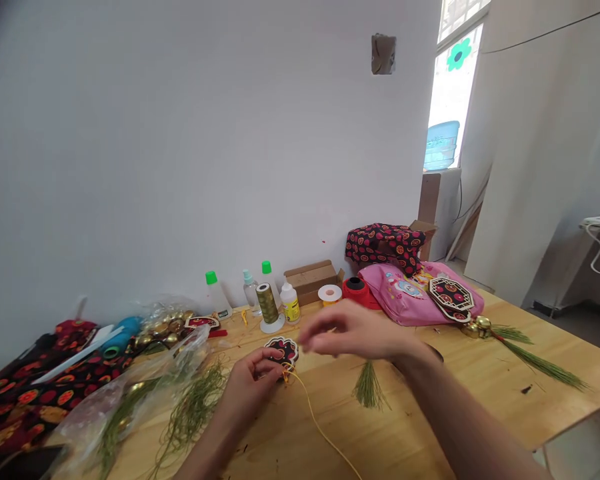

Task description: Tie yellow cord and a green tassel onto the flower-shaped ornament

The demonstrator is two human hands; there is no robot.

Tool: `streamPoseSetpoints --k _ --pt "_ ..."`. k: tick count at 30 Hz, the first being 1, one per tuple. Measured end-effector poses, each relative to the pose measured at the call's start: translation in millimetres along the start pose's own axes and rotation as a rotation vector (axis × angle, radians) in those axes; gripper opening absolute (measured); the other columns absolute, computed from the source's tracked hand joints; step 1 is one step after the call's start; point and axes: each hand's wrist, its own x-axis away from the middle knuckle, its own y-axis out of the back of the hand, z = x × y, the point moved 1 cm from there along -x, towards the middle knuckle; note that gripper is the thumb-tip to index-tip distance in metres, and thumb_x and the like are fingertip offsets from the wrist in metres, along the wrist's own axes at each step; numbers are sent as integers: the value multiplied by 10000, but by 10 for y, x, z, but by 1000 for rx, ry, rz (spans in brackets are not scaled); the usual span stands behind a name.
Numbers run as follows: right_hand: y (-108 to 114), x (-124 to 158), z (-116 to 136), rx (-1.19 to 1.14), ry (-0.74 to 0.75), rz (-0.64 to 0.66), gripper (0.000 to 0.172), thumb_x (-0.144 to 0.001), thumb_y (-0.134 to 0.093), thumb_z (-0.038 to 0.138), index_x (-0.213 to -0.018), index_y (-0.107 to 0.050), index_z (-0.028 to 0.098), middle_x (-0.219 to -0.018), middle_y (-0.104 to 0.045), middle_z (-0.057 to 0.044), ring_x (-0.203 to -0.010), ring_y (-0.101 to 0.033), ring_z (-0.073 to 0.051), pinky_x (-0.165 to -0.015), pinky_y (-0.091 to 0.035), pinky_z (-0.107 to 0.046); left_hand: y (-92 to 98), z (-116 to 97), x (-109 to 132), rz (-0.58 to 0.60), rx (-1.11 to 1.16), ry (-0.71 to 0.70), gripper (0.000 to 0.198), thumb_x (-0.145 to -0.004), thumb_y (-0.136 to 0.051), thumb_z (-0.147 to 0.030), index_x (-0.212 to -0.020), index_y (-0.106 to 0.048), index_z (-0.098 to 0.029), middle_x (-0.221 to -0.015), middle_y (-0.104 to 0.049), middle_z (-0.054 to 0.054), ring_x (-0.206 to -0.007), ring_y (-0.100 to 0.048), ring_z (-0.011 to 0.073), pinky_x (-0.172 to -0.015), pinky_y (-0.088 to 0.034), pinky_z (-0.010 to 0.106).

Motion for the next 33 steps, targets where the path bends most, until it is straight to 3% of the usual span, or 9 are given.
streamPoseSetpoints --k 2,4,6,8,12,16,22,26,33 --pt "-310 -181 -113 202 -197 17 408 -596 -626 328 -966 -585 161 -791 -581 -54 -597 -494 -121 -492 -366 -207 2 -42 15 12 -44 -39 175 -644 -574 -193 -812 -588 -146 -628 -666 24 -603 -605 147 -559 -430 222" --pt "-594 -301 -255 365 -252 106 525 -544 -653 241 -1052 -537 178 -754 -579 -35 -598 -485 -128 -491 -344 -201 9 -82 24 22 -89 -66 170 -648 -565 -195 -807 -599 -145 -670 -672 39 -647 -615 162 -595 -447 241" --pt "-773 -351 -387 417 -233 100 418 -614 -560 162 -1032 -544 178 -699 -562 -14 -581 -463 -114 -493 -317 -191 21 -106 25 27 -122 -82 166 -657 -550 -197 -803 -612 -149 -723 -678 51 -686 -618 171 -626 -459 254" --pt "-835 -345 -494 411 -216 57 240 -688 -458 151 -886 -595 158 -621 -518 5 -549 -423 -95 -481 -285 -183 37 -107 17 22 -166 -81 169 -658 -544 -210 -794 -630 -154 -778 -681 61 -718 -617 179 -641 -465 261" --pt "-754 -281 -646 358 -211 59 220 -726 -394 178 -570 -542 135 -491 -316 48 -488 -292 -66 -430 -204 -172 75 -68 -1 -17 -320 -40 171 -633 -566 -268 -711 -670 -156 -725 -688 62 -672 -613 190 -605 -457 262" --pt "-636 -243 -699 366 -228 94 229 -679 -415 158 -454 -451 129 -489 -191 54 -466 -201 -57 -404 -139 -183 114 -52 -4 13 -432 2 237 -640 -558 -347 -670 -687 -151 -602 -670 42 -549 -569 160 -491 -397 228" --pt "-535 -215 -613 403 -264 53 206 -683 -444 195 -550 -587 130 -462 -347 54 -460 -293 -57 -421 -195 -172 171 -58 -11 80 -491 47 256 -629 -563 -366 -660 -703 -153 -588 -663 21 -511 -506 128 -463 -331 208" --pt "-474 -210 -619 425 -285 -79 191 -700 -457 217 -629 -616 138 -528 -514 17 -501 -416 -81 -466 -270 -184 192 -29 -6 74 -417 71 275 -617 -571 -396 -635 -696 -152 -524 -634 0 -451 -460 108 -408 -285 193" --pt "-430 -267 -584 139 -190 -363 198 -759 -426 267 -640 -530 147 -625 -548 -18 -607 -494 -120 -550 -385 -230 181 -25 -8 33 -104 117 273 -612 -619 -381 -721 -688 -140 -584 -667 15 -469 -520 114 -424 -348 189"
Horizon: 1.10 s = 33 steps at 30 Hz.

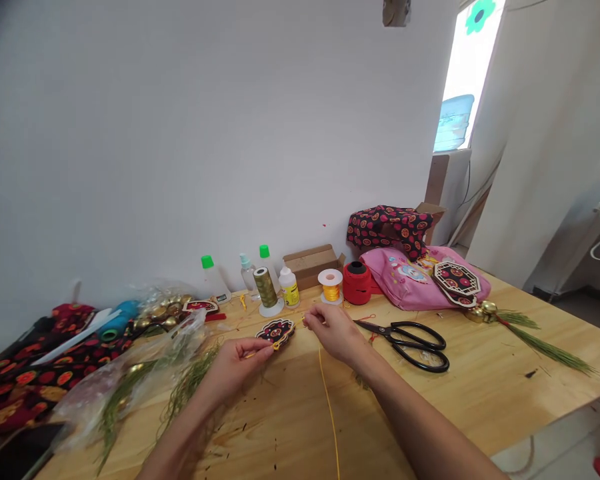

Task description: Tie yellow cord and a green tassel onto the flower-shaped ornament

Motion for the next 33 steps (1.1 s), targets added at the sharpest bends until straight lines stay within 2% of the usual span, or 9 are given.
streamPoseSetpoints --k 3,6,10,15,22,28,33 --pt "-51 16 76 -280 25 -50 184 -760 -453 313 -694 -516 154 -687 -561 -27 -669 -532 -129 -628 -423 -262 -33 -45 -2 -25 78 -53 249 -636 -619 -348 -779 -690 -157 -751 -702 49 -614 -596 152 -543 -430 215" --pt "-110 51 136 -542 27 -16 187 -765 -477 344 -749 -507 160 -731 -578 -29 -727 -558 -134 -692 -436 -289 -62 -108 9 -35 111 -134 235 -664 -603 -325 -820 -690 -174 -882 -690 65 -775 -611 194 -685 -454 257" --pt "-154 78 167 -804 -12 54 179 -781 -483 339 -774 -505 162 -745 -598 -26 -742 -574 -133 -719 -436 -307 -79 -170 27 1 134 -175 237 -688 -582 -301 -863 -679 -173 -919 -680 63 -845 -605 209 -763 -453 288" --pt "-137 71 191 -1064 -66 22 184 -720 -570 341 -734 -501 171 -709 -610 -8 -738 -592 -142 -755 -423 -325 -65 -210 30 -77 168 -174 214 -658 -611 -276 -812 -690 -151 -857 -697 60 -796 -622 200 -741 -475 283" --pt "-154 74 171 -1235 -131 86 154 -715 -585 302 -723 -496 177 -729 -587 11 -759 -594 -140 -767 -414 -313 -45 -190 6 -35 176 -196 202 -638 -621 -278 -781 -700 -159 -832 -701 57 -779 -627 213 -720 -488 295" --pt "-188 56 90 -1299 -199 109 135 -736 -560 295 -741 -495 177 -788 -557 7 -781 -571 -120 -781 -412 -284 -52 -214 42 -138 161 -175 143 -610 -633 -252 -687 -702 -154 -732 -712 44 -684 -630 200 -649 -491 279" --pt "-206 56 88 -1259 -208 150 134 -771 -506 312 -773 -473 183 -786 -540 2 -691 -541 -99 -670 -424 -247 -92 -249 72 -129 196 -100 169 -579 -655 -267 -679 -693 -136 -634 -703 37 -565 -607 159 -537 -466 229"
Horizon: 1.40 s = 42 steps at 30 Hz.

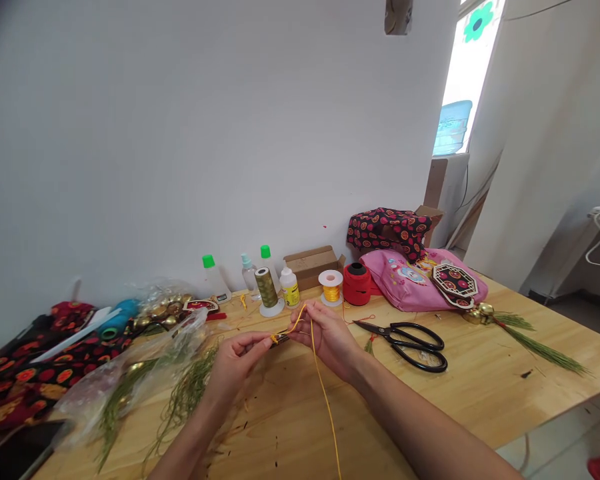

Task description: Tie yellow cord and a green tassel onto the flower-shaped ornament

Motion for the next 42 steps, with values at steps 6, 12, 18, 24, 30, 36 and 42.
streamPoseSetpoints --k 6,12,18,24,30,36,42 --pt "-10 8 -63 380 12 -50 209 -774 -465 394 -772 -457 185 -579 -395 61 -411 -277 -35 -396 -233 -153 -47 24 4 32 -31 -14 166 -575 -654 -260 -681 -700 -140 -702 -710 53 -610 -612 172 -562 -459 233" --pt "-52 66 -12 1193 240 75 300 -649 -614 410 -824 -597 167 -548 -378 49 -482 -308 -65 -443 -239 -187 -67 59 6 109 -111 -46 173 -634 -609 -250 -741 -706 -155 -702 -709 45 -649 -619 184 -562 -457 227" --pt "-82 106 94 1451 378 124 234 -748 -522 336 -897 -635 196 -651 -574 8 -457 -320 -57 -452 -244 -193 -77 75 17 149 -27 -21 207 -625 -628 -237 -803 -692 -153 -795 -705 61 -736 -626 196 -613 -476 236" --pt "-99 128 103 1435 215 145 285 -707 -552 415 -897 -629 216 -640 -613 33 -412 -276 -46 -413 -226 -179 -76 48 17 152 -72 -34 187 -625 -630 -243 -779 -703 -164 -756 -710 52 -722 -622 200 -612 -467 240" --pt "-61 120 63 1578 325 137 202 -758 -504 259 -913 -633 239 -627 -631 25 -440 -387 -61 -450 -262 -182 -71 85 6 182 -59 -4 221 -646 -611 -253 -823 -696 -152 -707 -707 53 -658 -610 175 -579 -448 224" --pt "-62 118 85 1615 410 99 177 -774 -472 194 -785 -648 185 -680 -636 -17 -549 -502 -92 -508 -324 -185 -68 87 6 219 -21 6 233 -673 -595 -273 -850 -686 -153 -765 -705 62 -708 -603 182 -638 -441 247" --pt "-83 137 28 1553 541 155 175 -764 -458 146 -747 -632 151 -631 -601 -28 -553 -491 -98 -522 -339 -193 -79 95 -10 150 -52 -4 173 -649 -613 -229 -766 -706 -141 -699 -706 61 -662 -600 182 -609 -435 246"
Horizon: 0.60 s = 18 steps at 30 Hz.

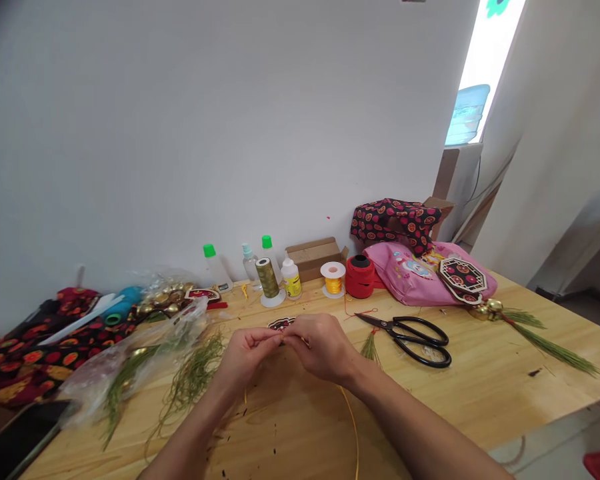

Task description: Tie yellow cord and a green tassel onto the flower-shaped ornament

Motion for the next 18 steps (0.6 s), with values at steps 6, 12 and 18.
streamPoseSetpoints --k 6,12,18 --pt "-11 -30 -29 -94 -157 -46 163 -763 -480 182 -742 -637 144 -579 -575 -7 -493 -433 -80 -463 -305 -181 15 -27 14 -6 88 6 201 -649 -617 -257 -798 -694 -146 -760 -707 60 -688 -606 176 -616 -449 243" --pt "-19 -35 -67 -69 -174 -25 166 -761 -482 187 -735 -642 152 -565 -577 3 -486 -422 -75 -461 -291 -180 27 -10 12 -7 104 2 187 -629 -640 -245 -781 -693 -149 -809 -700 66 -732 -603 170 -660 -446 235" --pt "-61 6 -51 -1 -122 -66 160 -757 -469 159 -733 -627 144 -653 -606 -27 -559 -478 -97 -515 -326 -196 -9 -22 7 -2 9 47 152 -630 -637 -259 -709 -686 -138 -687 -689 40 -590 -567 121 -535 -403 186"
